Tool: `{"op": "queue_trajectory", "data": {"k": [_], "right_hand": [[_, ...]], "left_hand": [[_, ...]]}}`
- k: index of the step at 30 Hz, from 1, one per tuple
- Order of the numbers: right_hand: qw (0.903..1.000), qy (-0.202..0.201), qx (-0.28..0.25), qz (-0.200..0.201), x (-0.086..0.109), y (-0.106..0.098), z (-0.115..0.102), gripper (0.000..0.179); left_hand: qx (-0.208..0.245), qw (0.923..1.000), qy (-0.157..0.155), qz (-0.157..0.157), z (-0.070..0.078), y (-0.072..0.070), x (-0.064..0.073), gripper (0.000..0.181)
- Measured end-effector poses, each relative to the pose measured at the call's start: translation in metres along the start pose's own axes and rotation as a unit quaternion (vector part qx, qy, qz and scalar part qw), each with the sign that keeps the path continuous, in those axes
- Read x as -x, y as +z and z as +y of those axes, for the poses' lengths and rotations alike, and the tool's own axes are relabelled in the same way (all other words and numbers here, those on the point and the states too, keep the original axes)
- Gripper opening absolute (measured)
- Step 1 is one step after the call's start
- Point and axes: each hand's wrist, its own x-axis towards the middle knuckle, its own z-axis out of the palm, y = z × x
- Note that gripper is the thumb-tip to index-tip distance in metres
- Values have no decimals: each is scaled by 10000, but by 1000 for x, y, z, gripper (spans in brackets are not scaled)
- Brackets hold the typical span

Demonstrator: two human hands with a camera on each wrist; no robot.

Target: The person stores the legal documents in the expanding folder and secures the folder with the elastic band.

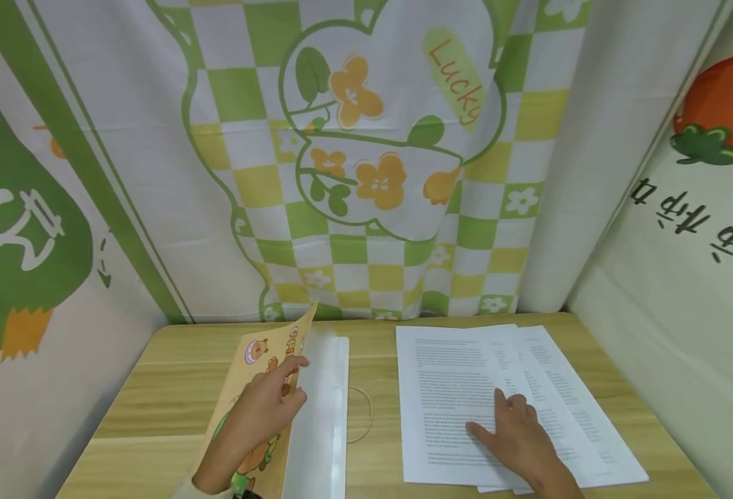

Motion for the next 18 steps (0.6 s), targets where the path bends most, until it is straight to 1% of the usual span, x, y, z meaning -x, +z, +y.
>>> {"op": "queue_trajectory", "data": {"k": [3, 8, 14, 18], "right_hand": [[9999, -7, 121, 61, 2, 0, 4, 103], [9997, -21, 203, 149, 5, 1, 10, 105], [9998, 19, 189, 115, 5, 3, 13, 110], [9998, 145, 102, 55, 3, 5, 16, 116]], "left_hand": [[0, 10000, 16, -3, 1, -1, 0, 47], [-79, 9999, -36, -97, 1, -3, -1, 47], [-78, 10000, 20, -30, 1, -2, -1, 46], [3, 9999, -47, -146, 1, -2, -1, 47]]}}
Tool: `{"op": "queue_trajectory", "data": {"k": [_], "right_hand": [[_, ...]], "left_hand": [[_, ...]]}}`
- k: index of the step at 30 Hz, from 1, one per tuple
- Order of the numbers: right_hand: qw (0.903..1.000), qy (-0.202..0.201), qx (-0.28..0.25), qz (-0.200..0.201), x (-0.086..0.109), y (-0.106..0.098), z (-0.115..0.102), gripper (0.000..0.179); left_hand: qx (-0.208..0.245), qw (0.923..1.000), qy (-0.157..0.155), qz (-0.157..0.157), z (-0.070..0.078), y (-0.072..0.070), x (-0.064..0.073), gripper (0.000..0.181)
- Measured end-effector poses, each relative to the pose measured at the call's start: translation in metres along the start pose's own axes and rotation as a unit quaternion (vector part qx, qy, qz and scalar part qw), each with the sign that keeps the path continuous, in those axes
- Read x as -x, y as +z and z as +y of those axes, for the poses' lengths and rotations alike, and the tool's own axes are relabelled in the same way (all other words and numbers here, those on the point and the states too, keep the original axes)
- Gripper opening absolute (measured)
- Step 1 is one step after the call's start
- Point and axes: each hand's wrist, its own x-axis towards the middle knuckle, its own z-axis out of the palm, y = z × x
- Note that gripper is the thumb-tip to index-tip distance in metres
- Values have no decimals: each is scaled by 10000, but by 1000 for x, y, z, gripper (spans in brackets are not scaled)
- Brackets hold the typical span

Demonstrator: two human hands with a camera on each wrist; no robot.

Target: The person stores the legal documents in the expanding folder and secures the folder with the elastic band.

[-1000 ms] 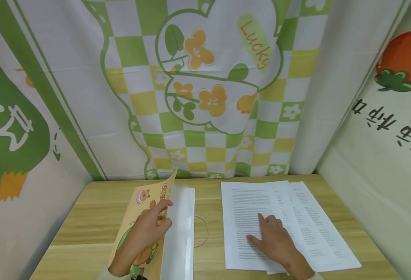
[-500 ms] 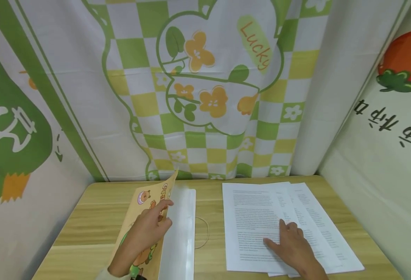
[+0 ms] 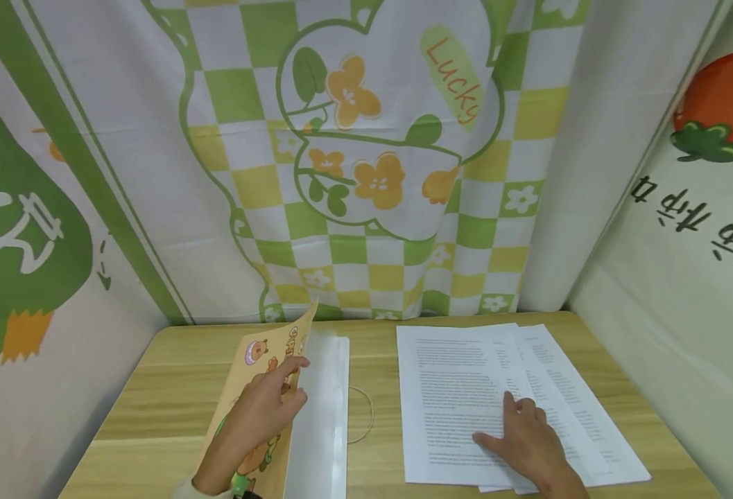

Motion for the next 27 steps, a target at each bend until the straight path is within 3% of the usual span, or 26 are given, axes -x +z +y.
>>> {"op": "queue_trajectory", "data": {"k": [9, 18, 23, 27], "right_hand": [[9981, 396, -412, -235, -9, -1, 5, 137], [9964, 418, -661, -322, -13, -6, 11, 140], [9955, 366, -799, -349, -15, -9, 15, 135], [9933, 363, -1029, -369, -18, -12, 17, 120]], "left_hand": [[-74, 10000, -8, 64, -1, 1, 0, 46], [-52, 9996, 123, 231, -3, 2, 1, 44], [-39, 9998, 115, 182, -2, 1, 1, 44], [-125, 9998, 139, 108, -2, -1, 1, 44]]}}
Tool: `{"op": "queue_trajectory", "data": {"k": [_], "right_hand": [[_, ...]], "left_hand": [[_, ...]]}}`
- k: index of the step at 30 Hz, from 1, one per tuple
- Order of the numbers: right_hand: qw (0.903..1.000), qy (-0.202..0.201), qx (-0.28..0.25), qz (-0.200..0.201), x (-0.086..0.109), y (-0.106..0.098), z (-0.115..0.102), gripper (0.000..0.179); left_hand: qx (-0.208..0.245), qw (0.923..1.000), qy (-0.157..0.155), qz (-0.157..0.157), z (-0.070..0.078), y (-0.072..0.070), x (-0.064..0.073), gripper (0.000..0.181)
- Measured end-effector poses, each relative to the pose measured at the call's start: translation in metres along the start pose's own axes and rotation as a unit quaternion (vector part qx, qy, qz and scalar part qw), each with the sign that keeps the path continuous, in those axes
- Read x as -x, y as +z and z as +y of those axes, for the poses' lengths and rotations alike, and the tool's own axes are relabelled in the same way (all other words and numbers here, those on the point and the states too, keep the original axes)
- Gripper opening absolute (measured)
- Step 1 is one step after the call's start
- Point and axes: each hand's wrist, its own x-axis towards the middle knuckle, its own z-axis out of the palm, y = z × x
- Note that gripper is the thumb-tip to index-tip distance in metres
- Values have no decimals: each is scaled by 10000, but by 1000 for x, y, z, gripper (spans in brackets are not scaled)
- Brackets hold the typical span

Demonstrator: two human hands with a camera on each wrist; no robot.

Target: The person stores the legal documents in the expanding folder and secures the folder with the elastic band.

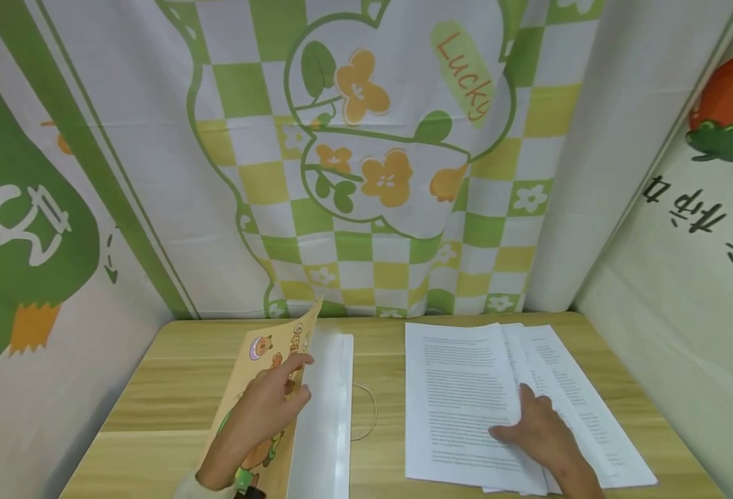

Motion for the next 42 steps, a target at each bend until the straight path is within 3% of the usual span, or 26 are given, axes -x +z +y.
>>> {"op": "queue_trajectory", "data": {"k": [6, 10, 18, 25, 29, 31, 33, 38, 42], "right_hand": [[9988, -287, -282, 275, -2, -2, 3, 76], [9984, -409, -249, 296, 0, -3, 6, 64], [9981, -364, -501, 10, 1, -7, 11, 66], [9964, -272, -802, -88, 1, -8, 16, 72], [9912, -202, -1274, -304, 4, -6, 19, 74], [9829, -150, -1785, -416, 7, -5, 19, 72], [9671, -111, -2477, -570, 10, -3, 20, 72], [9141, -140, -3946, -925, 14, 0, 21, 73], [8994, -168, -4272, -908, 14, 0, 18, 75]], "left_hand": [[-68, 10000, -10, -48, 1, 0, -1, 44], [-83, 9999, -71, 30, 1, 1, -2, 44], [-214, 9996, -148, 62, 1, 2, -2, 42], [-126, 9996, -23, 260, 0, 4, -1, 41], [-65, 9997, -72, 204, 0, 4, -1, 41], [-42, 9998, -87, 187, 0, 4, -1, 41], [-25, 9998, -105, 146, -1, 4, -2, 41], [-66, 9999, -108, -42, -2, 2, -3, 43], [-68, 9999, -43, -78, 0, -2, -2, 43]]}}
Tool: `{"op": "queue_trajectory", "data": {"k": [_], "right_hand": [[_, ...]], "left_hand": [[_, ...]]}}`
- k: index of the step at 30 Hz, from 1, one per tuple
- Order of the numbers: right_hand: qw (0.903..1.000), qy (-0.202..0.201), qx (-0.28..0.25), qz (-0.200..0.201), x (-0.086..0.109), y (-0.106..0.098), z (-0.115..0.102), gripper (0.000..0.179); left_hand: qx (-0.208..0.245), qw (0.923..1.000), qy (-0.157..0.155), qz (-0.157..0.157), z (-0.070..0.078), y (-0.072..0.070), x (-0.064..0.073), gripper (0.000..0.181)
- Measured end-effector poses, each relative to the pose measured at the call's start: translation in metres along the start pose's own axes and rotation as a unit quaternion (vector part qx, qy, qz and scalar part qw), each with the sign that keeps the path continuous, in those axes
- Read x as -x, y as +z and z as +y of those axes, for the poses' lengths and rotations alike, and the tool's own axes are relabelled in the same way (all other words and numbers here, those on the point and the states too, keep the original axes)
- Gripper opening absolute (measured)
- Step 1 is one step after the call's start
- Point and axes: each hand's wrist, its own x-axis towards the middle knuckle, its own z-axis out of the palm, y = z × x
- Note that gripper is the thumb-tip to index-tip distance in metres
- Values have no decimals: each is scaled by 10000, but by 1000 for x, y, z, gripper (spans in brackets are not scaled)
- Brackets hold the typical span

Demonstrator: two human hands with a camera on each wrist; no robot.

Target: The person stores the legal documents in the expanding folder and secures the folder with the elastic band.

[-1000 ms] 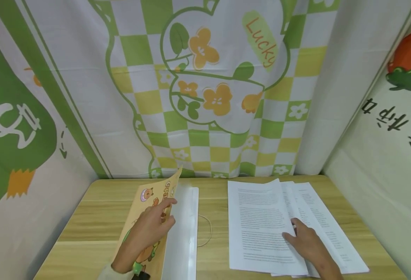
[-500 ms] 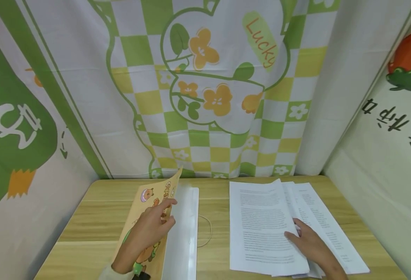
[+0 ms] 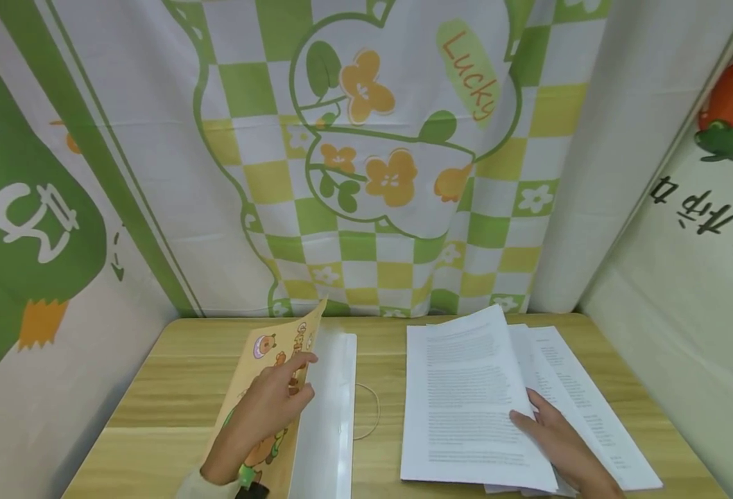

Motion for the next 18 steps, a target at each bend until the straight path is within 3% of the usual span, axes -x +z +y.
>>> {"op": "queue_trajectory", "data": {"k": [11, 18], "right_hand": [[9946, -219, -830, -583, 1, 12, -6, 77], [9834, -216, -1342, -1205, 5, 27, -11, 75]], "left_hand": [[98, 9999, -28, -37, 5, -7, 1, 46], [159, 9997, -156, 81, 5, -9, 0, 46]]}}
